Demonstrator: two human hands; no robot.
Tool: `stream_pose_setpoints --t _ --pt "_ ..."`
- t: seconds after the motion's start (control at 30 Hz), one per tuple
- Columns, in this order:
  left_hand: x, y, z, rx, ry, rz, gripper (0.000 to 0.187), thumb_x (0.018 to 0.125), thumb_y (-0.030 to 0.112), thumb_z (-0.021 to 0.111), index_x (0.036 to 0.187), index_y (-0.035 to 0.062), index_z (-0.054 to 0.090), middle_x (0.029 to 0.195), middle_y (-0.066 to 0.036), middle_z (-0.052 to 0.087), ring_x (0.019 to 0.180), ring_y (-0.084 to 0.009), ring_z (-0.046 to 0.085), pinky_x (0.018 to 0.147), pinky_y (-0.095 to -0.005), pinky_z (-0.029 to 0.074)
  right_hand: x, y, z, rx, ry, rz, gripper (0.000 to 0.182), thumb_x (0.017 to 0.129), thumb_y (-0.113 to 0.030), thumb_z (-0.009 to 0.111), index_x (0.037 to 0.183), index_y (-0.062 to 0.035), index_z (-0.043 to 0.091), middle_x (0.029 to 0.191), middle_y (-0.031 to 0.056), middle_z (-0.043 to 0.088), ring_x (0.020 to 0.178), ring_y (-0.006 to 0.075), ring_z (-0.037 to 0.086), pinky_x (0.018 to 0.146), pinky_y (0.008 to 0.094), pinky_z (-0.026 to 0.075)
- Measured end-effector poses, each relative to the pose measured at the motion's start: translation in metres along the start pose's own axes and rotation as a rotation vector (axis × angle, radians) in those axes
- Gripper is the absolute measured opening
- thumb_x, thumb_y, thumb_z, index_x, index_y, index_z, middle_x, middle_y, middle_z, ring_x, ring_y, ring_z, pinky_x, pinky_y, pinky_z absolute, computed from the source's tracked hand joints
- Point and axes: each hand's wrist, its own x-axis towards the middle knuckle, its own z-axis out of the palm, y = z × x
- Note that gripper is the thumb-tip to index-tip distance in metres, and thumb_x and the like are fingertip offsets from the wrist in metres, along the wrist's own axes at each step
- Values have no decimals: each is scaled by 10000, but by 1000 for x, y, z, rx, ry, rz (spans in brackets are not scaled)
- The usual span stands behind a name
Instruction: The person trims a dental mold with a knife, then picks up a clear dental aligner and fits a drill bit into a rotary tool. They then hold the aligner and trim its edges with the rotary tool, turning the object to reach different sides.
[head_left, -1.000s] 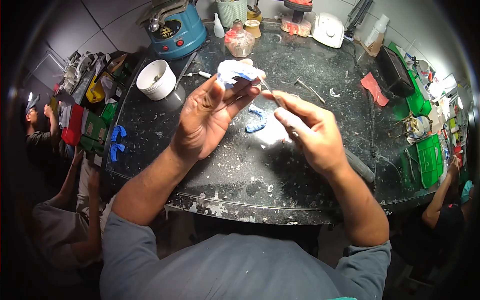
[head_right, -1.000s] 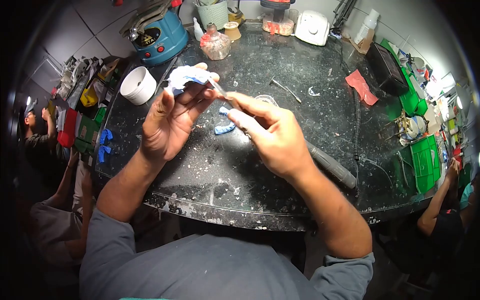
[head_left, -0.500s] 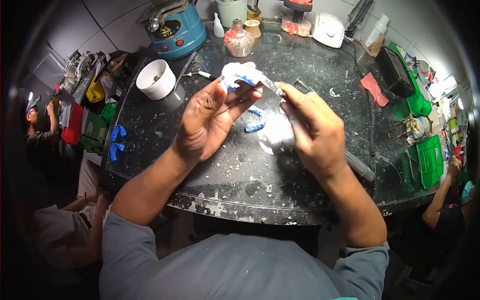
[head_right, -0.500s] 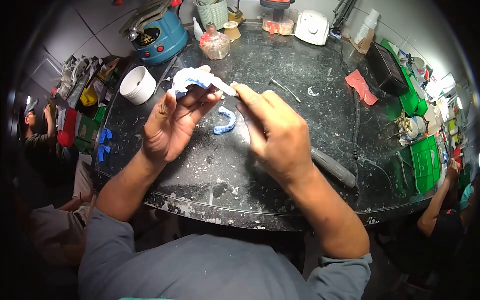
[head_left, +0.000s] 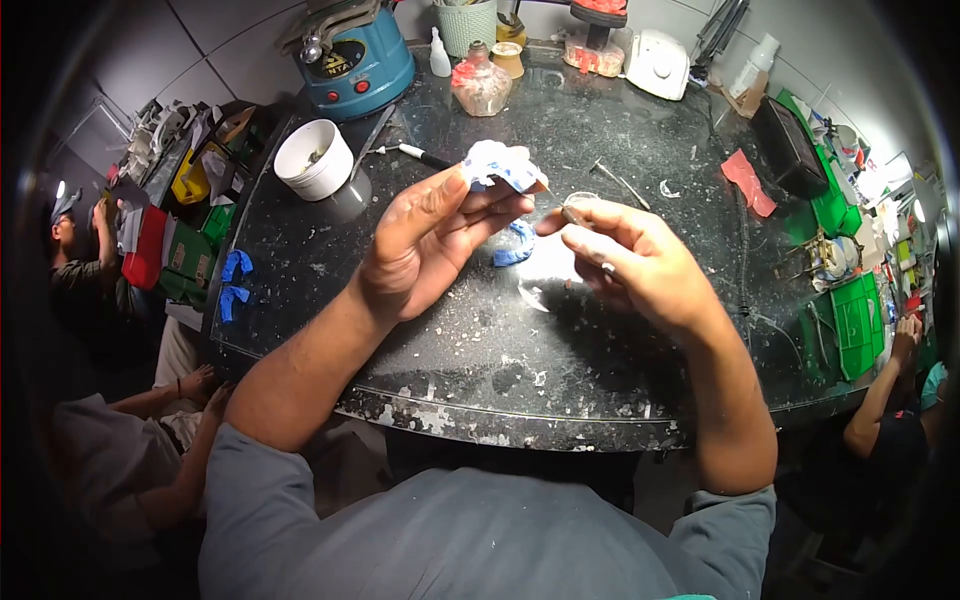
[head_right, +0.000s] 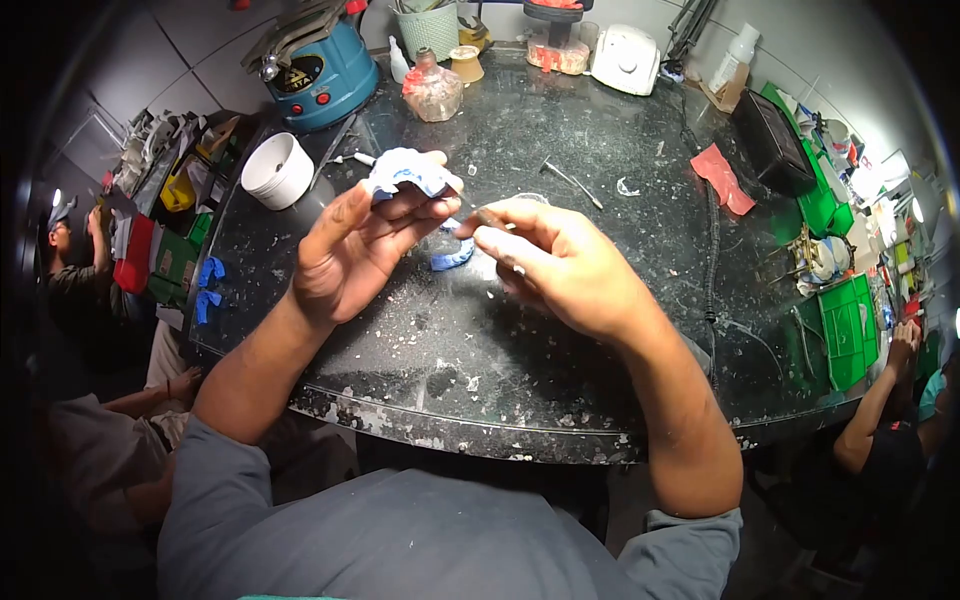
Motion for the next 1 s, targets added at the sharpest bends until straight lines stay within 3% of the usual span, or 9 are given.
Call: stream_pose_setpoints --t 0.13,0.17,0.27,0.4,0.47,0.57,0.77,0.87,1.0 --pt "4 -7 2 -214 45 -58 561 1061 348 416 1426 -78 403 1423 -298 476 1257 -321 529 1183 -509 302 -2 -2 -10 -868 307 -168 240 961 -251 630 1046 -28 650 780 137 665 635 234 624 610 334 493" --pt "4 -5 6 -220 74 -70 554 1066 358 407 1413 -74 418 1418 -294 481 1229 -310 538 1168 -498 329 -3 -4 -6 -905 355 -116 266 952 -295 622 1010 -37 647 809 213 648 703 346 632 670 358 508" --pt "3 -6 2 -159 95 -92 533 1067 357 411 1387 -67 452 1394 -289 506 1239 -316 536 1155 -492 347 -5 4 0 -818 325 -192 322 978 -333 578 1005 -25 666 833 208 666 729 400 622 723 376 514" --pt "-1 -11 -6 19 143 -148 491 1071 342 405 1335 -59 506 1339 -276 557 1241 -328 544 1144 -486 365 -11 -6 -18 -760 51 97 401 997 -379 553 1101 -10 667 849 234 664 742 365 643 765 413 509" --pt "0 -16 -7 -104 132 -142 418 1064 298 460 1267 -48 574 1270 -222 629 1207 -312 593 1108 -448 409 -10 -4 -29 -815 41 32 400 1002 -385 554 950 -2 658 697 168 641 569 258 600 592 377 508" --pt "3 -7 6 -242 121 -122 407 1062 291 462 1261 -42 582 1273 -219 628 1209 -322 591 1109 -463 407 -16 -22 -29 53 -257 406 395 1002 -377 559 706 -130 472 517 -32 467 357 45 361 308 227 287" --pt "5 -8 -2 140 229 -34 438 1062 288 439 1324 -51 527 1308 -239 592 1224 -305 562 1139 -466 381 -18 -20 -29 -363 -166 496 409 997 -409 560 744 -88 531 566 0 533 408 85 461 343 253 363" --pt "7 5 -19 -10 193 -44 440 1059 289 450 1334 -48 518 1354 -243 557 1217 -303 560 1135 -459 382 -14 -19 -29 -428 -166 576 388 997 -382 579 791 -53 582 591 11 559 422 97 497 364 253 379" --pt "4 -8 -1 -340 47 -273 494 1059 355 418 1343 -38 514 1384 -230 545 1270 -331 530 1157 -520 334 6 11 -18 -609 373 -431 220 862 -184 738 918 -18 605 767 19 613 664 102 525 620 256 461"
